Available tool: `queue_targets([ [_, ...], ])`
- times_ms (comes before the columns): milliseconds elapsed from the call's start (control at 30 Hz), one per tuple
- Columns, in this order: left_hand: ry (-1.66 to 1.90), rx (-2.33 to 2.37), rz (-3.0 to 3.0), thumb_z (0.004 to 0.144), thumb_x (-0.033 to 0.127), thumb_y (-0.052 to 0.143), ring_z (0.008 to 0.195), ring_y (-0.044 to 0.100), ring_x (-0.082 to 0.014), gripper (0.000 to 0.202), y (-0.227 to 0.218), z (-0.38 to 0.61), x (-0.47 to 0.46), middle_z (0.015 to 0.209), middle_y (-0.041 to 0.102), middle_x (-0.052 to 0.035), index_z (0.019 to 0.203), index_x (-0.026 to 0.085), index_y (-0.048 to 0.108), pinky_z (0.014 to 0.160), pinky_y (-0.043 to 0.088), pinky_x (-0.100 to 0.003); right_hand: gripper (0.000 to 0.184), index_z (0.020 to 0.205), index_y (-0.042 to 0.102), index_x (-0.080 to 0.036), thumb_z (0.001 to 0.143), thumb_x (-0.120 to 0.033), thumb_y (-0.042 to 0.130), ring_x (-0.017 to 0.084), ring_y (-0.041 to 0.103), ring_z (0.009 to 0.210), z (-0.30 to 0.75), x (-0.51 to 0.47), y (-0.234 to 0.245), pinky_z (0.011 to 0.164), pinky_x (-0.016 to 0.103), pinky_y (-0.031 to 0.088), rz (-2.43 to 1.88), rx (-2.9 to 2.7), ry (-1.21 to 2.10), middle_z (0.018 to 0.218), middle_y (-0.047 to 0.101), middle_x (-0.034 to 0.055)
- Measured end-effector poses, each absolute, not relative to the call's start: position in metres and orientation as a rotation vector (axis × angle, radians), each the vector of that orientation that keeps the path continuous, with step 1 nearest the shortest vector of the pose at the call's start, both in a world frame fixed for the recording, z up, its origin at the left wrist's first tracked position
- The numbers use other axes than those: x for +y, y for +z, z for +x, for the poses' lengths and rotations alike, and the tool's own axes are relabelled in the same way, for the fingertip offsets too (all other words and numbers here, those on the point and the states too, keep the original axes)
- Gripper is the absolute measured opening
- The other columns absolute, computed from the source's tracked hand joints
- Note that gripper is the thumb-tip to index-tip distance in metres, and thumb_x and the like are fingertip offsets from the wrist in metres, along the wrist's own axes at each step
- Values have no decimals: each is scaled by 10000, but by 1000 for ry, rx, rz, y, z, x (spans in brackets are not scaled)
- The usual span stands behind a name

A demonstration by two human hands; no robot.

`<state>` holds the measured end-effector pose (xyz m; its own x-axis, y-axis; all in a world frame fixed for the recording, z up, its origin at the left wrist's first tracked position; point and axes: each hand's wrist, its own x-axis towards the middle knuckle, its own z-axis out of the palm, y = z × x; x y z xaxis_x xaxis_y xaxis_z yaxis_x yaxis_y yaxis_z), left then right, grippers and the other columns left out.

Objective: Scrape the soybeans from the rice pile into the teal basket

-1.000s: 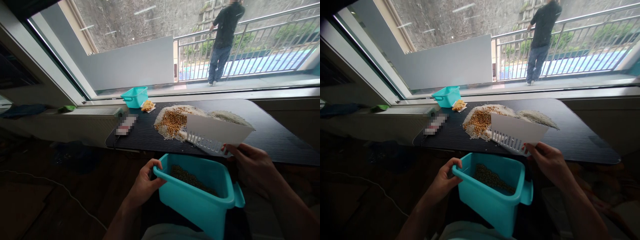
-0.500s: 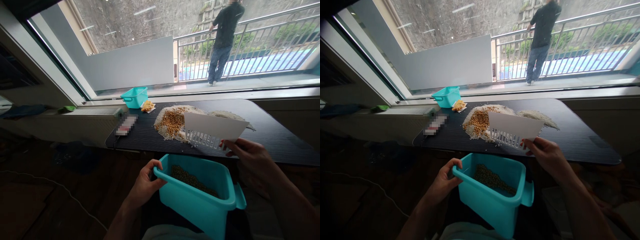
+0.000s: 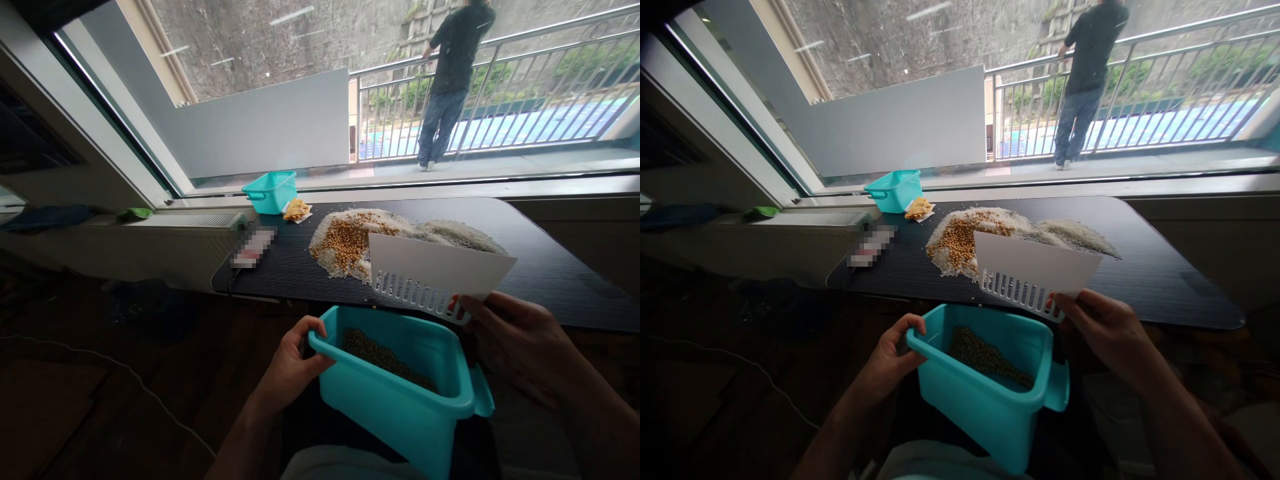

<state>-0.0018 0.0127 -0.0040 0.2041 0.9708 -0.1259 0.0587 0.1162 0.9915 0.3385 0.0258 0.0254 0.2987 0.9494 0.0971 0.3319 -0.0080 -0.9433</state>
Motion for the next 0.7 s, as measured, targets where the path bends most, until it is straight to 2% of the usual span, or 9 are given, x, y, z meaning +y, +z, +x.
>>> queue_targets([
  [167,925,1127,1244,759,349,872,690,433,-126,324,-9,-5,12,740,492,66,906,213,618,620,383,-206,631,807,869,-211,564,-792,911,229,648,582,345,18,21,463,314,523,-1504,-1175,947,741,798,112],
  [400,944,1133,1253,748,373,889,709,431,-129,353,-13,-6,13,776,487,59,923,211,628,631,386,-210,619,778,868,-226,636,-828,836,232,674,607,327,35,25,522,314,552,-1465,-1357,896,674,770,79],
  [533,936,1134,1256,746,365,868,691,417,-127,339,-8,-4,13,758,470,63,898,212,606,620,378,-214,570,751,844,-230,678,-795,818,208,653,575,323,44,16,513,301,536,-1484,-1373,877,641,750,49],
  [700,949,1144,1275,747,369,858,689,407,-128,332,-7,-3,12,750,463,64,886,215,600,616,369,-215,496,754,815,-239,729,-734,800,231,714,608,337,53,6,538,320,555,-1522,-1244,739,725,796,51],
])
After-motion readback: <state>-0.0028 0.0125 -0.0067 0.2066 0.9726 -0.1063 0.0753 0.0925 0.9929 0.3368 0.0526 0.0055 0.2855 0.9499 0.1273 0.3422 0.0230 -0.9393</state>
